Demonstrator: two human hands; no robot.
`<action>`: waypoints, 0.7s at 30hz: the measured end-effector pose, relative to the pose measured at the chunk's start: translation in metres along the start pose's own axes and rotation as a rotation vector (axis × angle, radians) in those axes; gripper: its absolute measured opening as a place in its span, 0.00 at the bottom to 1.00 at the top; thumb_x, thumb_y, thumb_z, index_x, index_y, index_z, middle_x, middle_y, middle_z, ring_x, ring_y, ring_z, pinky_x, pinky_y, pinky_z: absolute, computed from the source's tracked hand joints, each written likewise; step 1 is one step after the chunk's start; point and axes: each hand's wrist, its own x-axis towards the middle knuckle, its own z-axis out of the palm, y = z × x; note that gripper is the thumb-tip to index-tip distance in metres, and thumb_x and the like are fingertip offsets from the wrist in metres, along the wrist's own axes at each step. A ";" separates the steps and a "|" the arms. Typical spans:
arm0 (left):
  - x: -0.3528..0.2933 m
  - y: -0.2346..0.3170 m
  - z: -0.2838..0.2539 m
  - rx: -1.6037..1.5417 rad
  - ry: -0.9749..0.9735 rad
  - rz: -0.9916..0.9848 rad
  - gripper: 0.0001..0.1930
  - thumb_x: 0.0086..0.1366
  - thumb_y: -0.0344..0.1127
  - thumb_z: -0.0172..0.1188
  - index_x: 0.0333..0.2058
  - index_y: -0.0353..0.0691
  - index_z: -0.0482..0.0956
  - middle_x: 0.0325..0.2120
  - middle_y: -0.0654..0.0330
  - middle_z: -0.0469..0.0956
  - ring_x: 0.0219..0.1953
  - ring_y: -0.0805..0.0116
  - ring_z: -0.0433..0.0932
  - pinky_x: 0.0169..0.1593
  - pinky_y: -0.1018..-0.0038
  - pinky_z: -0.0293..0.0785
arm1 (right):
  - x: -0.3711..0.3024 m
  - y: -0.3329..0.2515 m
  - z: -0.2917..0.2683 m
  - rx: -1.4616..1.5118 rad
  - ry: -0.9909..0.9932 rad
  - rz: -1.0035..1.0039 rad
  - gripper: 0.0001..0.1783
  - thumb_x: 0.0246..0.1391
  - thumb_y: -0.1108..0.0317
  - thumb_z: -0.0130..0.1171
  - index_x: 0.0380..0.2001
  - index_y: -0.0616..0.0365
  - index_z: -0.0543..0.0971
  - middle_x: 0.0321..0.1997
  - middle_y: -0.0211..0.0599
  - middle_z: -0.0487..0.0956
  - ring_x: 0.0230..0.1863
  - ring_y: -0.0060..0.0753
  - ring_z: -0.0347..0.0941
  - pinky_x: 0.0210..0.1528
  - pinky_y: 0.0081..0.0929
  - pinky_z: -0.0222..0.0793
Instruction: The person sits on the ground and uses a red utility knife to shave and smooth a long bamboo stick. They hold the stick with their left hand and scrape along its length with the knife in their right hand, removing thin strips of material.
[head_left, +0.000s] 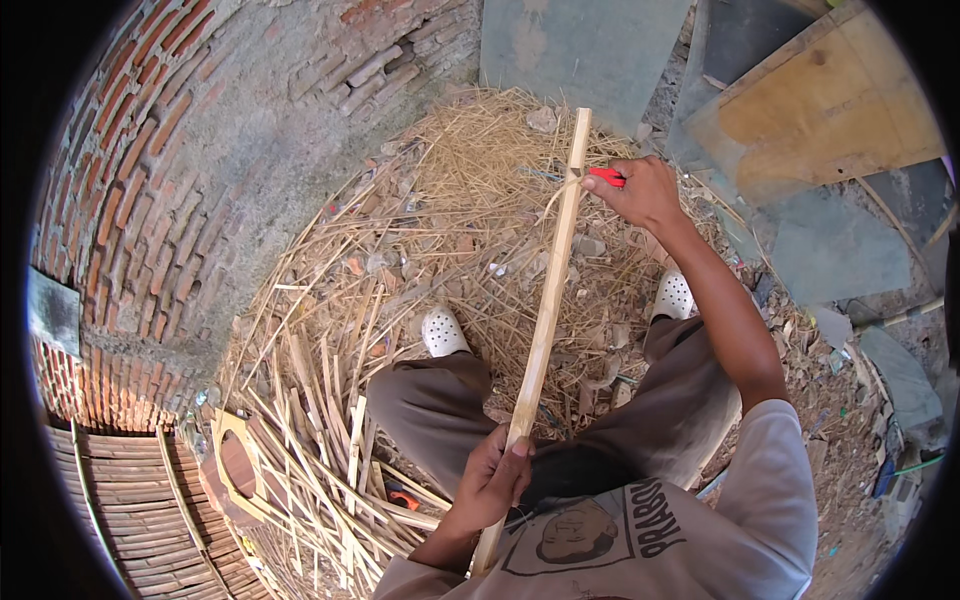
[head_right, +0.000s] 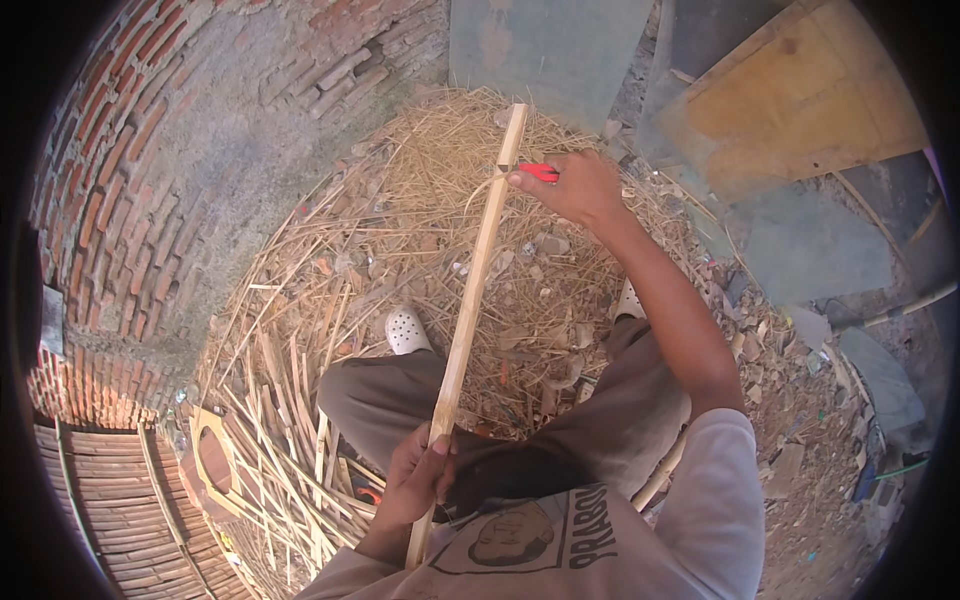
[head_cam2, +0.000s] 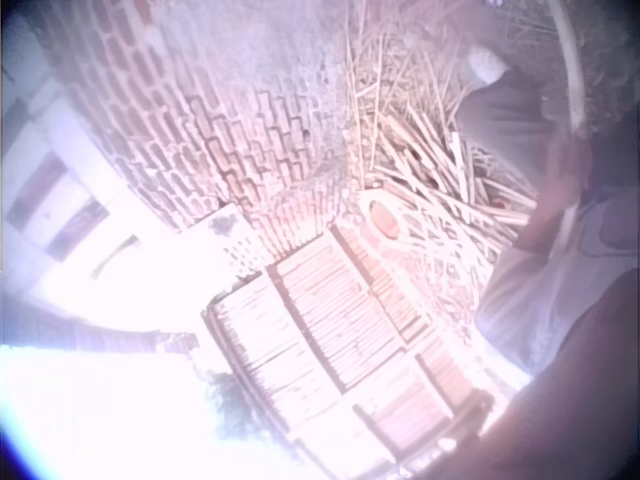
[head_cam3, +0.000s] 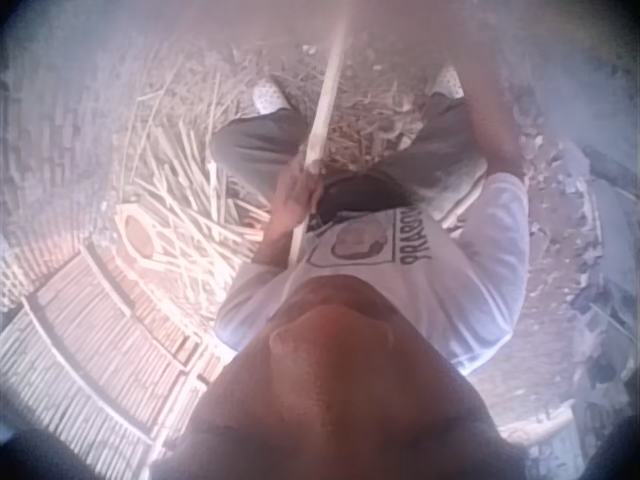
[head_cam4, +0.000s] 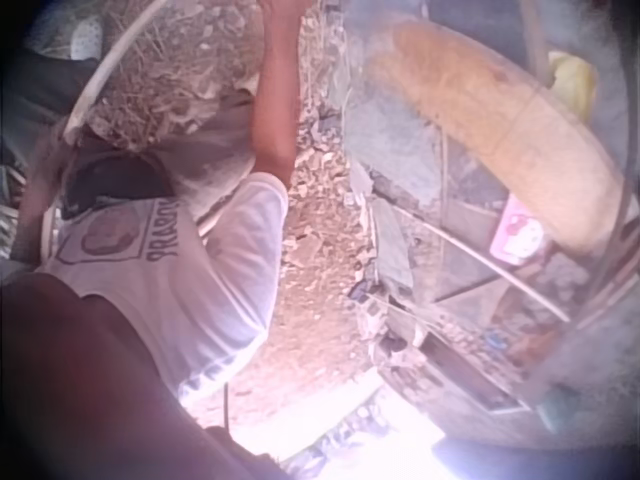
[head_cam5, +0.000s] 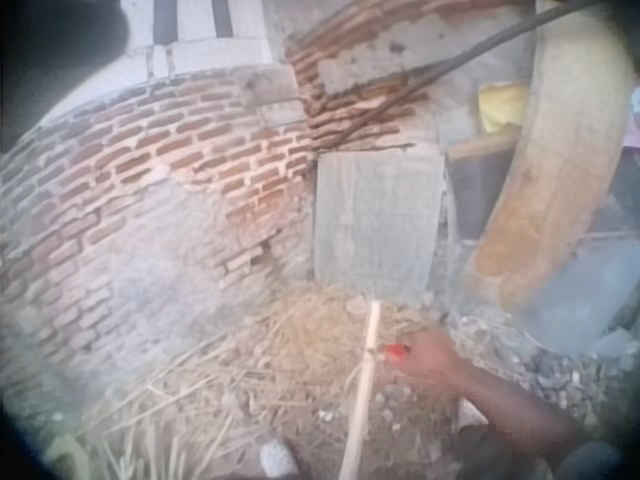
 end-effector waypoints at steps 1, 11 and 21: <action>-0.004 -0.003 0.000 -0.005 0.000 -0.009 0.11 0.75 0.39 0.42 0.37 0.38 0.66 0.13 0.68 0.64 0.12 0.83 0.58 0.18 0.84 0.54 | 0.006 0.006 -0.001 -0.008 -0.001 0.029 0.44 0.44 0.19 0.47 0.20 0.55 0.83 0.17 0.41 0.77 0.26 0.46 0.77 0.33 0.44 0.70; -0.005 -0.011 0.001 0.015 -0.021 -0.019 0.11 0.75 0.39 0.42 0.36 0.38 0.66 0.13 0.68 0.63 0.12 0.83 0.58 0.18 0.84 0.54 | 0.028 0.042 0.012 -0.139 0.017 0.050 0.45 0.44 0.18 0.44 0.24 0.52 0.84 0.22 0.44 0.79 0.30 0.48 0.78 0.36 0.44 0.71; -0.029 -0.027 -0.003 -0.018 -0.093 -0.069 0.12 0.75 0.40 0.42 0.38 0.38 0.68 0.13 0.67 0.63 0.13 0.82 0.59 0.20 0.83 0.56 | 0.044 0.152 0.016 0.048 0.071 0.528 0.53 0.45 0.17 0.38 0.23 0.64 0.82 0.23 0.50 0.79 0.35 0.48 0.80 0.40 0.43 0.72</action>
